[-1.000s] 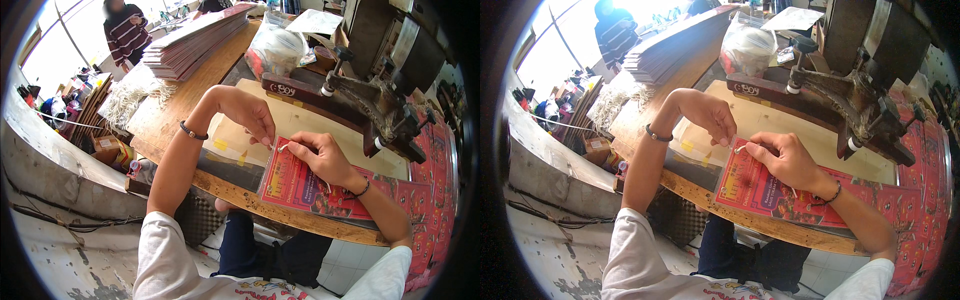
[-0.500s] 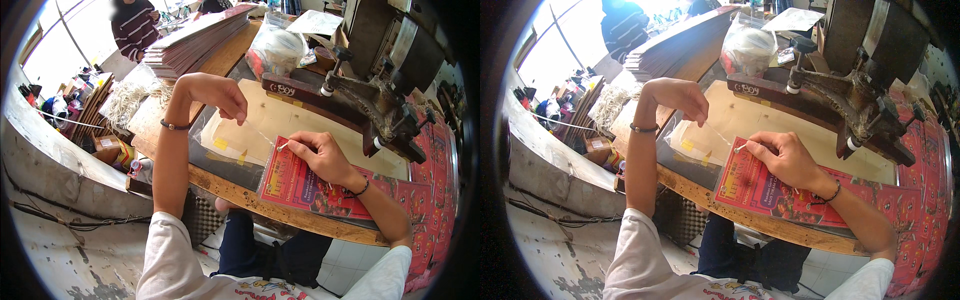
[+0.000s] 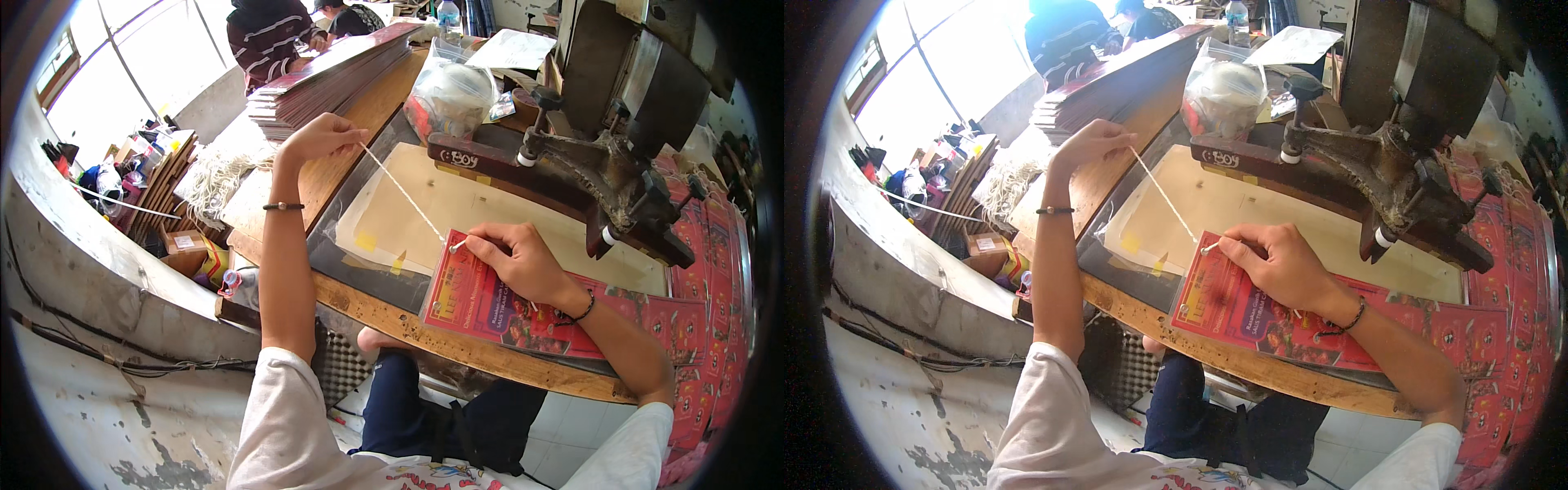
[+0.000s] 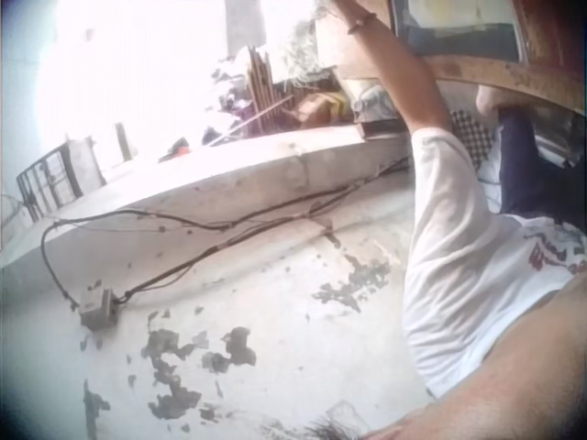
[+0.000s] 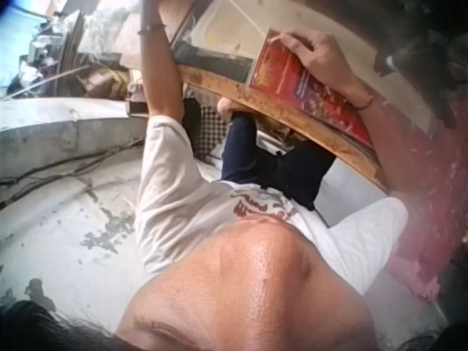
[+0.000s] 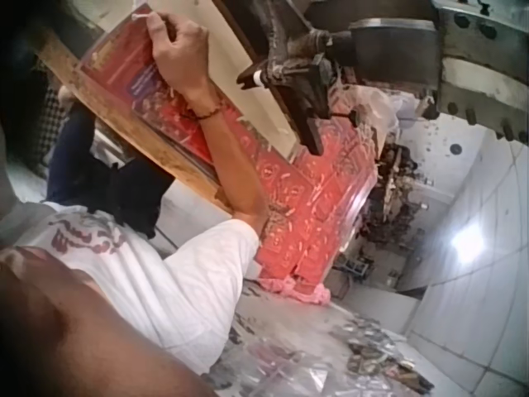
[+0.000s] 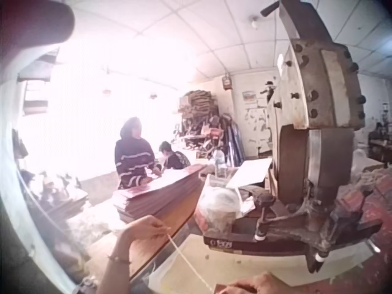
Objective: The person ties white strings through pre-punched holes in red and yellow product labels, then gathers the finished labels together.
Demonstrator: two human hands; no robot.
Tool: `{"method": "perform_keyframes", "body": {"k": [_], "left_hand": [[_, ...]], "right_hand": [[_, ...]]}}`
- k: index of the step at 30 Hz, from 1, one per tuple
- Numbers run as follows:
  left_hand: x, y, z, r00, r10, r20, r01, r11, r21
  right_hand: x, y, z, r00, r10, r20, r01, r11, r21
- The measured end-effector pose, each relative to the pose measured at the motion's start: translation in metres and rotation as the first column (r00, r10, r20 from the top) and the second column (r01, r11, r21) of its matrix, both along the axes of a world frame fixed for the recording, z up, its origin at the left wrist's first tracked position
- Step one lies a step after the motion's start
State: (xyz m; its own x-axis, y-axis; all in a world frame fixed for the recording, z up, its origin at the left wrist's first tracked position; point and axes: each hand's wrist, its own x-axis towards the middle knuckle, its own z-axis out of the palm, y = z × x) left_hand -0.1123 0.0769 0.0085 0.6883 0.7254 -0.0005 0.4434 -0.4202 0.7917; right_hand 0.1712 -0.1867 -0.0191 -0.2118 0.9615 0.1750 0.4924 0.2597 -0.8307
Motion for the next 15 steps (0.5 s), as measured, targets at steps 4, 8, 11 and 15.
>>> {"method": "perform_keyframes", "body": {"k": [4, 8, 11, 15], "left_hand": [[0.017, 0.000, -0.004, 0.971, 0.234, 0.038, -0.234, 0.923, 0.305], [0.015, 0.003, -0.006, 0.939, 0.339, -0.062, -0.282, 0.859, 0.428], [0.022, -0.006, -0.003, 0.995, 0.091, 0.030, -0.095, 0.917, 0.387], [0.054, -0.047, 0.020, 0.905, -0.321, -0.279, 0.360, 0.927, 0.101]], "right_hand": [[0.000, 0.001, -0.005, 1.000, -0.007, -0.017, 0.008, 0.999, 0.034], [0.000, 0.003, -0.008, 1.000, -0.006, 0.001, 0.006, 0.998, 0.066], [0.000, 0.002, -0.007, 1.000, -0.001, 0.001, 0.001, 0.997, 0.073], [0.000, 0.000, 0.001, 0.999, 0.000, 0.032, 0.001, 1.000, -0.013]]}}
